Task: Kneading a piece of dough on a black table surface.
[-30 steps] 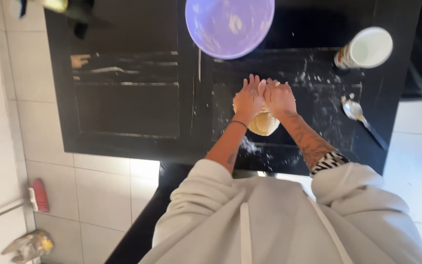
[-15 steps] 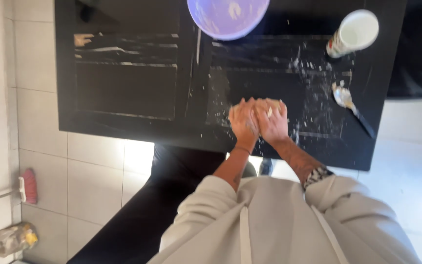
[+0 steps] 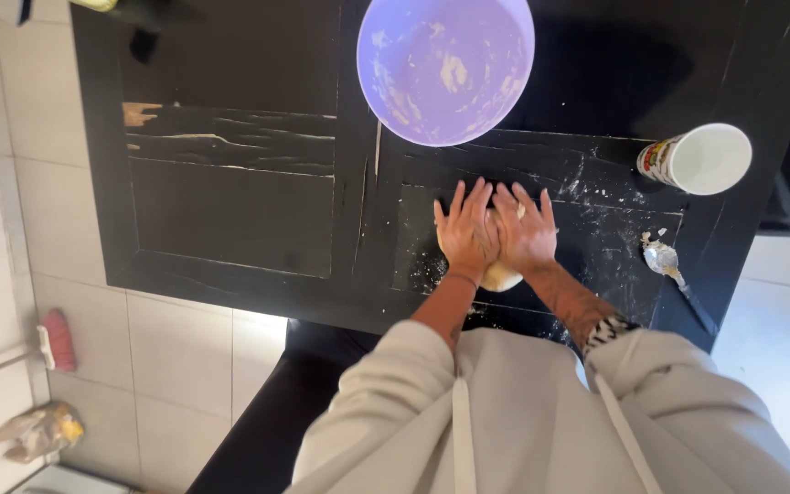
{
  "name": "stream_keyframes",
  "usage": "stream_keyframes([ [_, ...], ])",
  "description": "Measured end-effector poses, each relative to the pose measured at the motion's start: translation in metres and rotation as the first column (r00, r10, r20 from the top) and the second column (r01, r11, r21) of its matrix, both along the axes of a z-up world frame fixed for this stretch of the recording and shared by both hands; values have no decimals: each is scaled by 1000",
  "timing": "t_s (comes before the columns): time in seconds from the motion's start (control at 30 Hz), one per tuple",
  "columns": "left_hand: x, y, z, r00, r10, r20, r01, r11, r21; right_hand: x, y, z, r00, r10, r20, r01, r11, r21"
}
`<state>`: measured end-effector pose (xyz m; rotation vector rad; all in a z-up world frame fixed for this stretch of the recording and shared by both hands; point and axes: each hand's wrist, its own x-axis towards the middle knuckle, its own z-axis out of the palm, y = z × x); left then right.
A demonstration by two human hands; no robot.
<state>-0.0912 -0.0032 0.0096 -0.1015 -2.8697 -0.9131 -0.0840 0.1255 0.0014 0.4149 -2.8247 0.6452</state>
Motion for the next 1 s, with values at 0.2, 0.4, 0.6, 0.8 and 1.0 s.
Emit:
stream_keyframes([
  [0.2,-57,5,-21,991,45,129,-31,993,-114,-44,-3,-5,984,-121,127,131,989,-74],
  [0.4,-77,11,-27,981,70,179,-43,987,-153,-56,-2,-27,984,-157,80,155,987,29],
  [0.6,-48,-14,-72,849,-368,379,475,846,-243,-15,12,-24,894,-131,428,98,990,100],
  [0.8,29,21,41,932,78,353,32,955,-296,59,-13,22,889,-380,254,433,879,-200],
  [1.0,98,5,18,974,102,-205,-85,992,92,108,-20,57,972,-214,-100,179,945,-275],
])
